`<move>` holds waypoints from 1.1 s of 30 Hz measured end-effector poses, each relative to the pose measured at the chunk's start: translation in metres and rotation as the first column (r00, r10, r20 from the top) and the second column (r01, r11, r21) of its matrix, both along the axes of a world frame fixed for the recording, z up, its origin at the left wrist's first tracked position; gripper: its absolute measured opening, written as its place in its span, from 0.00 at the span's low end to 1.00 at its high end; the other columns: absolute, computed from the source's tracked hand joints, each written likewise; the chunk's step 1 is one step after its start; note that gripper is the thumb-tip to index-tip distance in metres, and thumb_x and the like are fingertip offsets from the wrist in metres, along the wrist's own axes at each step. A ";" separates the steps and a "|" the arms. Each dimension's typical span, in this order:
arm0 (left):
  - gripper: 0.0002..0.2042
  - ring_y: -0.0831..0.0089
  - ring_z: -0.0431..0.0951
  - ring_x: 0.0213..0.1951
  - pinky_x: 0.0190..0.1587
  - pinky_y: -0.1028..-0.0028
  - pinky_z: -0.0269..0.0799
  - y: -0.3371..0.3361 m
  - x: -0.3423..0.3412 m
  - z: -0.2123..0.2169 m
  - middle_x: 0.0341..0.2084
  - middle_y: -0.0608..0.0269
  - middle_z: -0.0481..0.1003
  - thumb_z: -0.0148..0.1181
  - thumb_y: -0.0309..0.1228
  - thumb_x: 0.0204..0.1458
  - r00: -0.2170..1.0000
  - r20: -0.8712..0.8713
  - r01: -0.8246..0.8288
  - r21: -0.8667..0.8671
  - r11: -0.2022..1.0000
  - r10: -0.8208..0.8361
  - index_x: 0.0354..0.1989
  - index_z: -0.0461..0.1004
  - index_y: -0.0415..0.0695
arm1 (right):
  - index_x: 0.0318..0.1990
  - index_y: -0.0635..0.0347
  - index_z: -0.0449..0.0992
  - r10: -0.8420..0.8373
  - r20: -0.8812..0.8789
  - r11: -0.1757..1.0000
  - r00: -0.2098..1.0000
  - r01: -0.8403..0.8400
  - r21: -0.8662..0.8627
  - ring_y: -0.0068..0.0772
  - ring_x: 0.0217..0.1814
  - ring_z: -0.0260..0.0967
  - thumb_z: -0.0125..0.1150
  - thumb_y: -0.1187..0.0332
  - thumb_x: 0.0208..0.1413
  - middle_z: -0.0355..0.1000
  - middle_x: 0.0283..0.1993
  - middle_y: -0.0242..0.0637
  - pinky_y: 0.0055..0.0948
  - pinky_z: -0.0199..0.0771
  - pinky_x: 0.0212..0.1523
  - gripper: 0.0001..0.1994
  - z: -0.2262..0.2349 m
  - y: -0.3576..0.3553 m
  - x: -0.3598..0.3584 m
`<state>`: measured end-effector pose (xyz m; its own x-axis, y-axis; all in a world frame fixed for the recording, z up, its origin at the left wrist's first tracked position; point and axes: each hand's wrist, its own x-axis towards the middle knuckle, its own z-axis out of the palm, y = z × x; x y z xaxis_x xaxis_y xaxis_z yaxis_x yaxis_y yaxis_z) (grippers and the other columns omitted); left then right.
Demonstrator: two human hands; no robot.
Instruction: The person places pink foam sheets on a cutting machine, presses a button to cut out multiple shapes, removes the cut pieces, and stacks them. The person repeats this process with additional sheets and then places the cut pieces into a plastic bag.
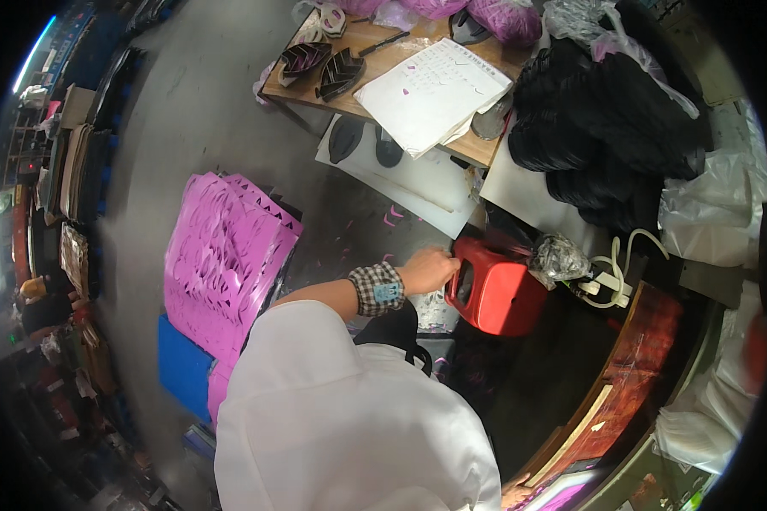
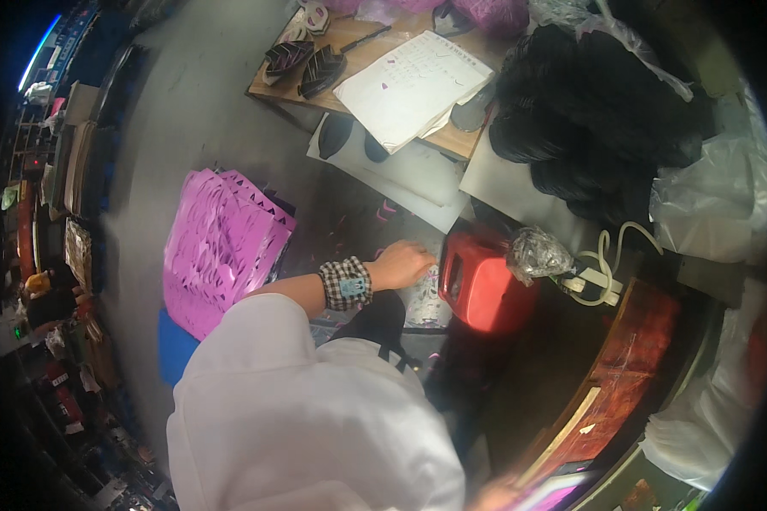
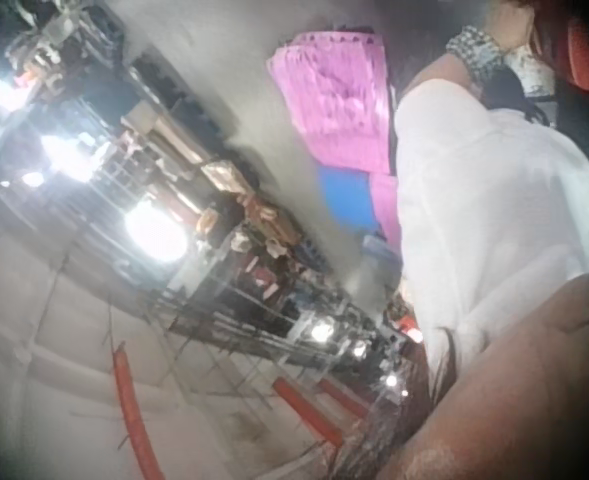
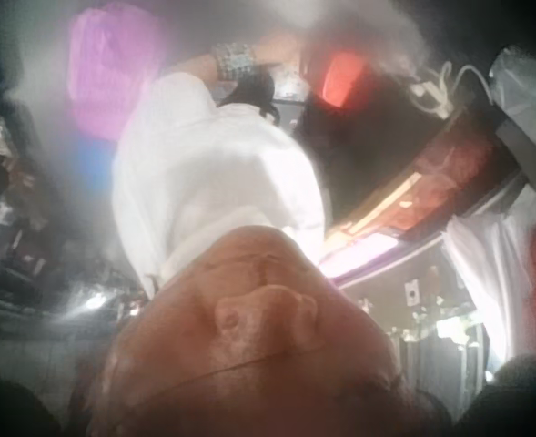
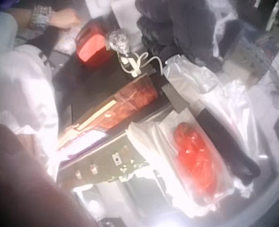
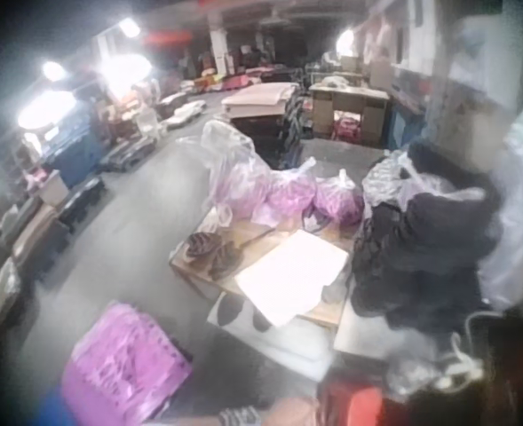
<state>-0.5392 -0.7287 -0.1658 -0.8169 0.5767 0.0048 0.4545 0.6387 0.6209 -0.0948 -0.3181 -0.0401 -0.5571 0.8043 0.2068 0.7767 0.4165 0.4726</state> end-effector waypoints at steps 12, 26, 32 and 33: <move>0.06 0.59 0.75 0.31 0.35 0.61 0.69 0.104 0.066 0.035 0.22 0.59 0.72 0.54 0.32 0.50 0.800 0.010 0.576 0.268 0.772 -0.600 0.25 0.70 0.45 | 0.67 0.62 0.55 -0.169 0.026 0.983 0.985 0.170 -0.070 0.57 0.61 0.61 0.39 0.33 0.57 0.59 0.64 0.55 0.50 0.63 0.59 0.43 -0.001 -0.030 0.037; 0.08 0.58 0.76 0.33 0.37 0.64 0.72 0.318 0.311 0.193 0.29 0.55 0.77 0.59 0.24 0.48 0.191 -0.333 0.909 0.415 0.038 -0.923 0.37 0.78 0.40 | 0.53 0.67 0.71 -0.122 -0.886 0.982 0.447 0.183 -0.043 0.53 0.56 0.65 0.66 0.73 0.48 0.70 0.51 0.52 0.42 0.66 0.56 0.23 0.044 -0.088 0.135; 0.16 0.49 0.72 0.48 0.49 0.60 0.69 0.414 0.469 0.197 0.46 0.46 0.72 0.57 0.20 0.49 0.264 -0.359 0.960 0.188 0.208 -0.895 0.49 0.72 0.38 | 0.62 0.67 0.59 -0.142 -0.945 0.884 0.296 0.467 0.014 0.59 0.60 0.58 0.72 0.66 0.42 0.60 0.58 0.59 0.46 0.60 0.60 0.39 0.069 0.005 0.327; 0.18 0.48 0.70 0.50 0.52 0.60 0.67 0.427 0.482 0.194 0.49 0.45 0.70 0.57 0.22 0.50 0.295 -0.358 0.954 0.172 0.248 -0.886 0.52 0.71 0.38 | 0.63 0.67 0.57 -0.190 -0.930 0.905 0.315 0.424 -0.041 0.60 0.60 0.58 0.73 0.66 0.42 0.59 0.59 0.60 0.47 0.60 0.60 0.41 0.069 0.023 0.337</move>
<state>-0.0567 -0.3021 0.0284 0.3090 0.8647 0.3959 0.7035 -0.4879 0.5167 0.2425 -0.2954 0.0287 0.3412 0.7544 0.5608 0.8225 0.0493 -0.5667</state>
